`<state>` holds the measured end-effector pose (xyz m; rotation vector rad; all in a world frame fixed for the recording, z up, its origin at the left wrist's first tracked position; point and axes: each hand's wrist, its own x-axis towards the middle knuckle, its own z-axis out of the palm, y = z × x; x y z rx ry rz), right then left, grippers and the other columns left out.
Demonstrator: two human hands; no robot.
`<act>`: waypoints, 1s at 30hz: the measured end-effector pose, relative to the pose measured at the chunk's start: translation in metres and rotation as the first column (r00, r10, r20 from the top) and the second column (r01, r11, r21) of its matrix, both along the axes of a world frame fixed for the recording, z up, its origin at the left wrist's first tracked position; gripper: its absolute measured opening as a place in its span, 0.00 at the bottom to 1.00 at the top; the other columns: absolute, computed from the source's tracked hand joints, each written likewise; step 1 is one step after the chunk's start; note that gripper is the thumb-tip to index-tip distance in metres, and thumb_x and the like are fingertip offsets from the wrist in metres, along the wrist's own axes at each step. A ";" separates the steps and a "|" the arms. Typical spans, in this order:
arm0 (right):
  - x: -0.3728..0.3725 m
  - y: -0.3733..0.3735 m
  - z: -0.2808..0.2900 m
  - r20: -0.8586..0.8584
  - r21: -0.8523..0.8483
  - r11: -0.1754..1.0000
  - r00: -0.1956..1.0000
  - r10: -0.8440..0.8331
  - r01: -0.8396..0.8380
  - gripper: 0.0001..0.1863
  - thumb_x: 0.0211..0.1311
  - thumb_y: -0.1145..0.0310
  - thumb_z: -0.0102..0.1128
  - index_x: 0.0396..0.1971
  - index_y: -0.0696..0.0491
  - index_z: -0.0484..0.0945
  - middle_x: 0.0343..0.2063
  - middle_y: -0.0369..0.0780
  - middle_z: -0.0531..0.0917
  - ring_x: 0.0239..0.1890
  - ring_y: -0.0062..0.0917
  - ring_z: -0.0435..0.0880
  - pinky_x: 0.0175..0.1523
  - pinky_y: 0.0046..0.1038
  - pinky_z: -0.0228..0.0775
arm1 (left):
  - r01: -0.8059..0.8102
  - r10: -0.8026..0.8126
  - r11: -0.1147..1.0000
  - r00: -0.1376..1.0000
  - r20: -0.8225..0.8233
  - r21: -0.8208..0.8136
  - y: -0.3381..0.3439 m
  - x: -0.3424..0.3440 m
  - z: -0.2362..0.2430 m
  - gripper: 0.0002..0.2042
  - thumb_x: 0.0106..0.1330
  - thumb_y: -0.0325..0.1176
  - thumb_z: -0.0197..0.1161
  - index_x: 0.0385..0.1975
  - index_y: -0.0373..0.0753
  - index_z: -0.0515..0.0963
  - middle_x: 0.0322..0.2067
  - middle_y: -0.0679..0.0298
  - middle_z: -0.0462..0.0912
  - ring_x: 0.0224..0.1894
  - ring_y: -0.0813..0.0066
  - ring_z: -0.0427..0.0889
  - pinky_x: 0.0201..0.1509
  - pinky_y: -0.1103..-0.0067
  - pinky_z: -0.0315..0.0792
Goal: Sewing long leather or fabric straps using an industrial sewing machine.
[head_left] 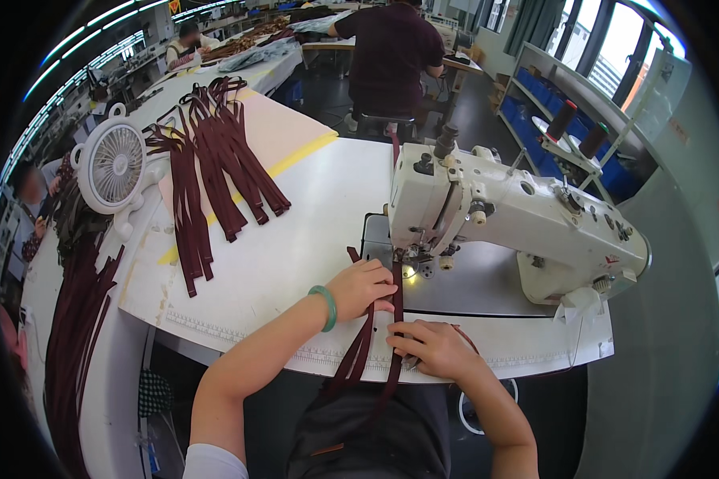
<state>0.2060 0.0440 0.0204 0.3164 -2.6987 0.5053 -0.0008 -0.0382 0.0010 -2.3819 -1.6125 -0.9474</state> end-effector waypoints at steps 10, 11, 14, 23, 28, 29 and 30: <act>-0.001 0.001 -0.003 -0.012 -0.007 1.000 1.000 0.004 -0.004 0.23 0.30 0.78 0.61 0.35 0.51 0.74 0.41 0.35 0.76 0.32 0.26 0.78 0.32 0.27 0.72 | -0.021 0.021 1.000 1.000 -0.021 0.001 -0.001 0.000 -0.001 0.14 0.48 0.39 0.64 0.31 0.37 0.76 0.32 0.64 0.73 0.38 0.69 0.70 0.41 0.76 0.66; -0.002 0.001 -0.003 -0.009 -0.002 1.000 1.000 0.003 -0.003 0.22 0.30 0.78 0.62 0.35 0.51 0.74 0.41 0.35 0.76 0.32 0.26 0.78 0.32 0.26 0.72 | -0.022 0.022 1.000 1.000 -0.019 0.001 -0.001 0.000 -0.001 0.14 0.48 0.39 0.64 0.31 0.37 0.76 0.32 0.64 0.73 0.38 0.68 0.70 0.41 0.76 0.66; -0.002 0.001 -0.004 -0.011 0.004 1.000 1.000 0.001 -0.001 0.22 0.31 0.77 0.62 0.35 0.51 0.74 0.40 0.35 0.75 0.32 0.26 0.78 0.32 0.26 0.71 | -0.024 0.024 1.000 1.000 -0.018 -0.001 -0.001 0.000 -0.001 0.15 0.47 0.39 0.64 0.31 0.37 0.76 0.32 0.64 0.73 0.38 0.68 0.70 0.41 0.77 0.66; -0.001 0.001 -0.005 0.011 0.008 1.000 1.000 0.001 -0.001 0.20 0.34 0.77 0.62 0.34 0.51 0.74 0.40 0.34 0.76 0.33 0.26 0.78 0.33 0.26 0.71 | -0.039 0.039 0.999 0.999 -0.011 -0.009 -0.001 0.001 -0.003 0.15 0.48 0.39 0.64 0.32 0.37 0.77 0.33 0.64 0.73 0.39 0.68 0.69 0.42 0.76 0.66; -0.001 0.002 -0.006 0.008 0.023 1.000 1.000 0.004 -0.004 0.18 0.36 0.76 0.62 0.34 0.51 0.75 0.39 0.34 0.76 0.32 0.25 0.78 0.33 0.26 0.71 | -0.046 0.046 0.999 0.999 -0.015 -0.016 -0.001 0.001 -0.004 0.15 0.48 0.40 0.64 0.33 0.38 0.77 0.34 0.64 0.73 0.40 0.68 0.69 0.43 0.76 0.66; -0.001 0.002 -0.006 0.006 0.021 1.000 1.000 0.001 -0.001 0.18 0.36 0.76 0.62 0.34 0.51 0.75 0.39 0.34 0.76 0.32 0.26 0.78 0.33 0.26 0.71 | -0.046 0.046 0.999 0.999 -0.015 -0.023 -0.001 0.000 -0.004 0.15 0.49 0.40 0.63 0.33 0.38 0.77 0.34 0.64 0.73 0.40 0.68 0.69 0.43 0.76 0.66; -0.001 0.001 -0.006 0.005 0.019 1.000 1.000 -0.002 0.002 0.18 0.36 0.76 0.62 0.34 0.51 0.75 0.39 0.34 0.76 0.32 0.26 0.78 0.33 0.26 0.71 | -0.046 0.045 0.999 0.999 -0.015 -0.029 -0.001 0.000 -0.004 0.15 0.49 0.40 0.63 0.33 0.38 0.77 0.34 0.64 0.73 0.40 0.68 0.69 0.43 0.76 0.66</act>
